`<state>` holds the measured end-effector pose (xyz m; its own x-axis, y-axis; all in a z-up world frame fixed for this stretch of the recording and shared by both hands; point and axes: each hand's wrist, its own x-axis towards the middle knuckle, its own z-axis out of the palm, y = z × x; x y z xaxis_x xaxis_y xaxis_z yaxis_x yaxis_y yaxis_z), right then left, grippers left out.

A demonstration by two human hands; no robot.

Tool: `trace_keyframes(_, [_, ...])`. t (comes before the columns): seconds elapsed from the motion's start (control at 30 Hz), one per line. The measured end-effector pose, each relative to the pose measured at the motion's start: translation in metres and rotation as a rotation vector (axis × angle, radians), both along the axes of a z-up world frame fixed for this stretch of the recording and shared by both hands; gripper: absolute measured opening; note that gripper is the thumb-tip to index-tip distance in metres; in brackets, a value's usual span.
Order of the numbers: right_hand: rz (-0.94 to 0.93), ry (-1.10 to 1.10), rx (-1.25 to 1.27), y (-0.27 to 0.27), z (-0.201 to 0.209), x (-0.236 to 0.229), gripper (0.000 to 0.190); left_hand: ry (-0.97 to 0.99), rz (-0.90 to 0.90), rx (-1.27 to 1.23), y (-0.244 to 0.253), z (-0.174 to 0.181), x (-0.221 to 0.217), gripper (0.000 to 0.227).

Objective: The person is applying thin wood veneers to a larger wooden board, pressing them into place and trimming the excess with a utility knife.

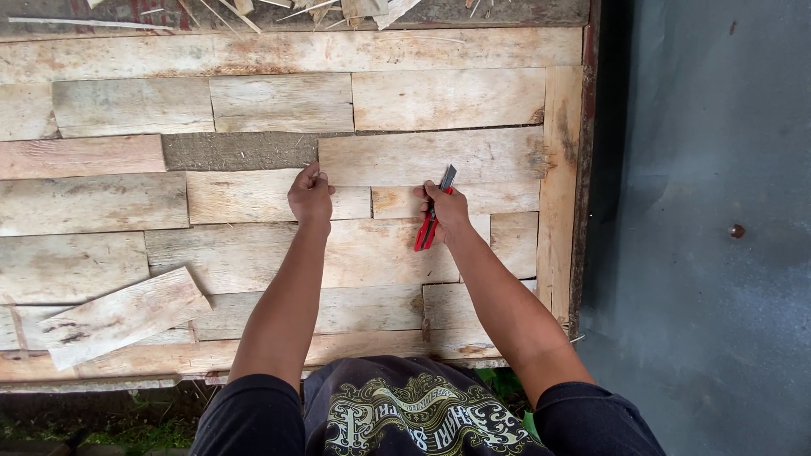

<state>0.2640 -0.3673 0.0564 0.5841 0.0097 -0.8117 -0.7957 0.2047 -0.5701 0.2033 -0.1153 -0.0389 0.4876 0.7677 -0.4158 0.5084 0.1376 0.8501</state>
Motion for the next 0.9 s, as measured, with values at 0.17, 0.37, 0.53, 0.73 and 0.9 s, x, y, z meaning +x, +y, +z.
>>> trace_keyframes(0.17, [0.010,0.003,-0.005,0.002,0.000,0.001,0.016,-0.015,-0.019,-0.027,0.004,-0.001,-0.001,0.029])
trace_keyframes(0.37, [0.016,0.003,-0.011,0.002,0.002,0.002,0.016,-0.021,-0.023,-0.035,0.005,0.005,-0.001,0.031])
trace_keyframes(0.53, [0.025,0.000,-0.015,0.001,0.002,0.002,0.018,0.002,-0.031,-0.009,0.000,0.017,0.001,0.031])
trace_keyframes(0.73, [0.055,0.000,-0.044,0.002,0.005,0.004,0.018,0.050,-0.061,0.021,-0.001,0.026,0.002,0.032])
trace_keyframes(0.9, [0.077,0.017,-0.064,0.004,0.021,0.006,0.018,0.043,-0.095,0.136,-0.003,0.029,0.000,0.033])
